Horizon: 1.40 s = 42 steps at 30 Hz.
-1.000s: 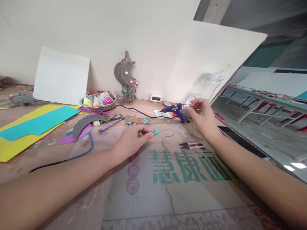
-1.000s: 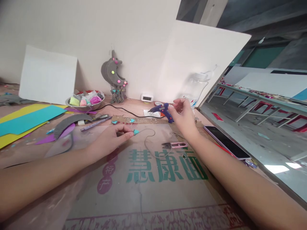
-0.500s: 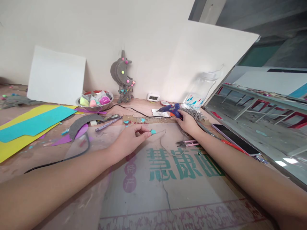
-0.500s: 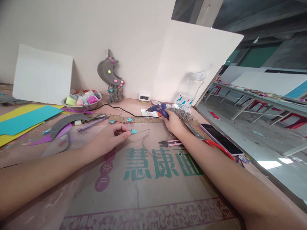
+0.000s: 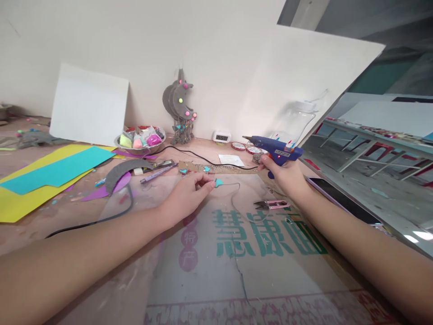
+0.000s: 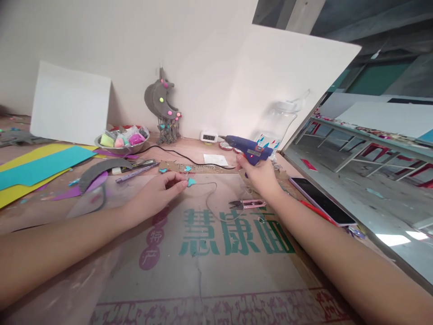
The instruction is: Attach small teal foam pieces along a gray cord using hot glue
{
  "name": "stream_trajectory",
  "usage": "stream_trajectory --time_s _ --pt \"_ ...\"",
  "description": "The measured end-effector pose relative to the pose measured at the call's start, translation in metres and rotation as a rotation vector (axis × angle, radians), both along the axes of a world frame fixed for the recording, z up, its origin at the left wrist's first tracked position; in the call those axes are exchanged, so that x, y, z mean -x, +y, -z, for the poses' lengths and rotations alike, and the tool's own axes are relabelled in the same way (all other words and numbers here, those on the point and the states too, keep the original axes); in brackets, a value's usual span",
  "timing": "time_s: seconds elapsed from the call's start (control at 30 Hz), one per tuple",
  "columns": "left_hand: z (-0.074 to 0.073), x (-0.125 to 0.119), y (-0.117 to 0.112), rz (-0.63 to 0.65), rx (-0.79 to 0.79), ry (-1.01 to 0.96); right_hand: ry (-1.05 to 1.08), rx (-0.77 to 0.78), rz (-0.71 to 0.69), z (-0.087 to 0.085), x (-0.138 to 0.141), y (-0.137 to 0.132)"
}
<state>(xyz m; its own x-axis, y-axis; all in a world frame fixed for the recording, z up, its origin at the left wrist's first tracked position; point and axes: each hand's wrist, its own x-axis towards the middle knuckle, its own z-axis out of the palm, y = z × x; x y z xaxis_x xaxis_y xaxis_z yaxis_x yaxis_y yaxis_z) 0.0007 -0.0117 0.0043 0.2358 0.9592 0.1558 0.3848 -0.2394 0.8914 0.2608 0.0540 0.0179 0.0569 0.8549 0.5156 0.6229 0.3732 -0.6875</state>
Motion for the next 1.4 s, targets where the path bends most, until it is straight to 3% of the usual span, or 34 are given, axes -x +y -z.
stream_trajectory --time_s 0.17,0.37,0.53,0.9,1.4 --pt "0.0 0.0 0.003 -0.037 -0.004 0.008 0.143 0.013 -0.251 0.009 0.034 -0.037" --pt "0.001 0.001 0.004 -0.111 -0.017 -0.011 -0.053 0.081 -0.294 0.009 0.039 -0.051" --pt "0.004 0.001 0.005 -0.131 -0.033 -0.023 -0.053 0.114 -0.416 0.007 0.04 -0.055" --pt "0.003 0.004 0.01 -0.126 -0.064 0.003 -0.152 0.115 -0.305 0.011 0.037 -0.052" --pt "0.001 0.004 0.008 -0.139 -0.056 -0.025 -0.085 0.118 -0.26 0.015 0.041 -0.048"
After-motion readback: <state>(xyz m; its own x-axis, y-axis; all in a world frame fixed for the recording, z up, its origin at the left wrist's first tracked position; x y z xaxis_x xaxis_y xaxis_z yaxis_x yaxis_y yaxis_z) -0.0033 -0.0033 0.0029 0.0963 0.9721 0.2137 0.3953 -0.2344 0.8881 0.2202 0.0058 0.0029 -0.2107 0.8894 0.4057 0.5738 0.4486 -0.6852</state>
